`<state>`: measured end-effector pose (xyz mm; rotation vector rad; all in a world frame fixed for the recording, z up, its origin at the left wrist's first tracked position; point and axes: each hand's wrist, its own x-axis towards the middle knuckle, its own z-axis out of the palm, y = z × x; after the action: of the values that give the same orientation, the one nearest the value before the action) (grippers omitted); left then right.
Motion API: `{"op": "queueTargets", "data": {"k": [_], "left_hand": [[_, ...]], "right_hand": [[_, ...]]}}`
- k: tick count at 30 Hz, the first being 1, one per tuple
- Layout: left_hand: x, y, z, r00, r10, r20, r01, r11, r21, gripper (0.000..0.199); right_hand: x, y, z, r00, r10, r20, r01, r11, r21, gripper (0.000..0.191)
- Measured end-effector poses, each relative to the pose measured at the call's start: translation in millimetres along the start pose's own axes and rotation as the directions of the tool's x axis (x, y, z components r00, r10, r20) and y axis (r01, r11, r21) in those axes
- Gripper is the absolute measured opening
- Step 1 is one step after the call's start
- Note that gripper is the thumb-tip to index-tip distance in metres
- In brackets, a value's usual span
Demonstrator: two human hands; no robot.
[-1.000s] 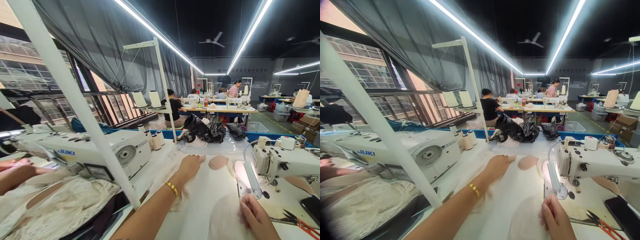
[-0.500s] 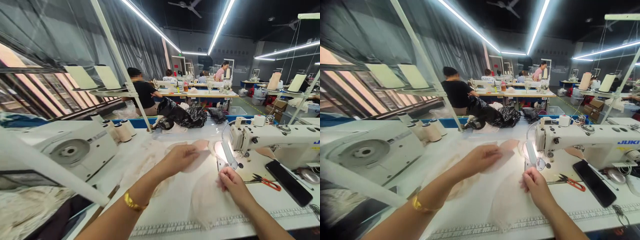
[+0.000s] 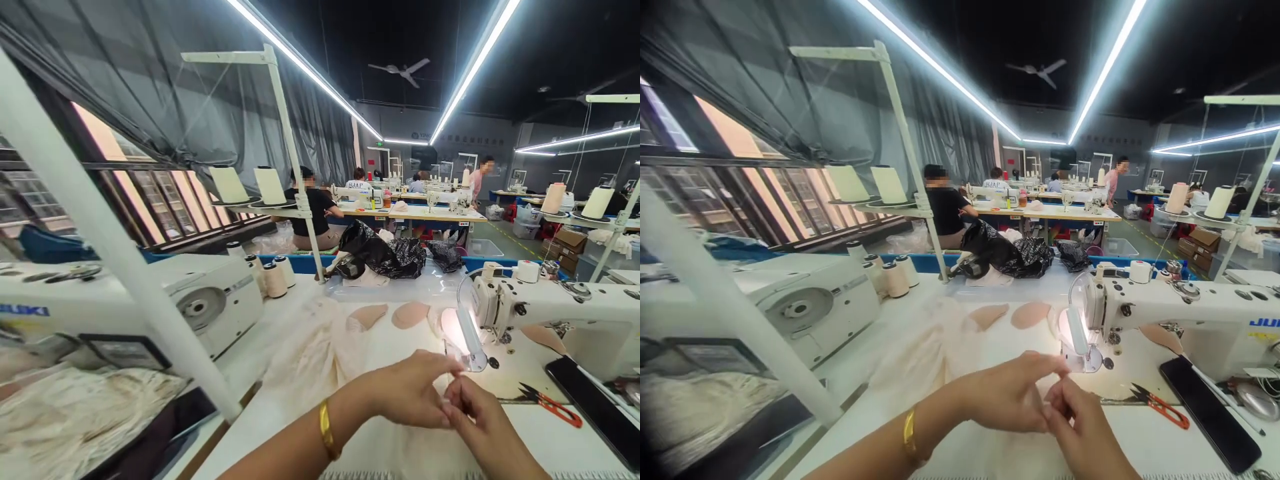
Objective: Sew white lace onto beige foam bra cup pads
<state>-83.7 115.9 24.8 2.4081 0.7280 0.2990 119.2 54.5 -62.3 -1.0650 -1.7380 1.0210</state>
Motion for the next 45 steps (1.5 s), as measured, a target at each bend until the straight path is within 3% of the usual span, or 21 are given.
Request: {"op": "queueTargets", "data": {"k": [3,7,9,11,13,14,15,16,18,20,22,24,26,29,33,38,45], "left_hand": [[2,-3,2.8,0.994,-0.009,0.106,0.013,0.999,-0.039,0.047],[3,-6,3.3,0.995,0.093,-0.024,-0.092,0.995,0.039,0.026],[4,-6,2.7,0.967,0.191,-0.169,-0.164,0.974,0.159,0.026],[4,-7,3.1,0.901,0.305,-0.308,-0.183,0.912,0.366,0.025],[4,-11,6.4,0.844,0.413,-0.343,-0.149,0.794,0.589,0.018],[3,-14,9.3,0.838,0.441,-0.322,-0.126,0.73,0.672,0.017],[2,-17,12.9,0.849,0.447,-0.28,-0.119,0.679,0.724,0.016],[2,-20,16.8,0.871,0.435,-0.229,-0.129,0.652,0.747,0.015],[5,-25,23.7,0.912,0.39,-0.13,-0.176,0.656,0.734,0.022],[11,-29,27.6,0.928,0.369,-0.043,-0.238,0.68,0.694,0.024],[21,-33,28.8,0.941,0.339,0.005,-0.255,0.695,0.672,0.021],[32,-38,30.2,0.962,0.272,0.035,-0.226,0.712,0.665,0.022],[39,-44,33.9,0.976,0.217,0.027,-0.182,0.737,0.651,0.021],[41,-51,42.8,0.967,0.249,-0.062,-0.165,0.788,0.593,0.021],[37,-53,49.7,0.915,0.367,-0.167,-0.233,0.82,0.523,0.02],[38,-51,48.8,0.916,0.358,-0.181,-0.258,0.871,0.417,0.019],[40,-49,52.1,0.915,0.349,-0.204,-0.245,0.881,0.405,0.019]], "right_hand": [[-7,-10,-15,0.992,-0.114,0.053,0.122,0.973,-0.198,0.028],[-7,-27,-39,0.951,-0.306,0.045,0.291,0.837,-0.464,0.019],[-2,-32,-47,0.887,-0.459,0.043,0.395,0.708,-0.585,0.013],[2,-33,-48,0.802,-0.597,0.021,0.442,0.57,-0.692,0.016],[7,-27,-44,0.737,-0.676,-0.025,0.416,0.482,-0.771,0.025],[8,-21,-41,0.726,-0.687,-0.04,0.396,0.465,-0.792,0.027],[10,-15,-39,0.737,-0.675,-0.041,0.382,0.466,-0.798,0.029],[11,-8,-38,0.777,-0.629,-0.031,0.367,0.492,-0.79,0.03],[14,6,-42,0.903,-0.429,0.016,0.303,0.61,-0.732,0.03],[18,20,-51,0.963,-0.238,0.122,0.257,0.691,-0.675,0.028],[22,31,-63,0.947,-0.224,0.229,0.32,0.668,-0.671,0.027],[27,39,-73,0.893,-0.318,0.318,0.448,0.583,-0.677,0.028],[31,44,-81,0.866,-0.384,0.321,0.493,0.545,-0.678,0.03],[31,43,-85,0.866,-0.422,0.269,0.479,0.545,-0.688,0.034],[23,32,-87,0.869,-0.402,0.29,0.483,0.557,-0.676,0.038],[19,21,-88,0.862,-0.395,0.317,0.502,0.575,-0.647,0.033],[19,18,-87,0.863,-0.369,0.345,0.504,0.581,-0.639,0.033]]}}
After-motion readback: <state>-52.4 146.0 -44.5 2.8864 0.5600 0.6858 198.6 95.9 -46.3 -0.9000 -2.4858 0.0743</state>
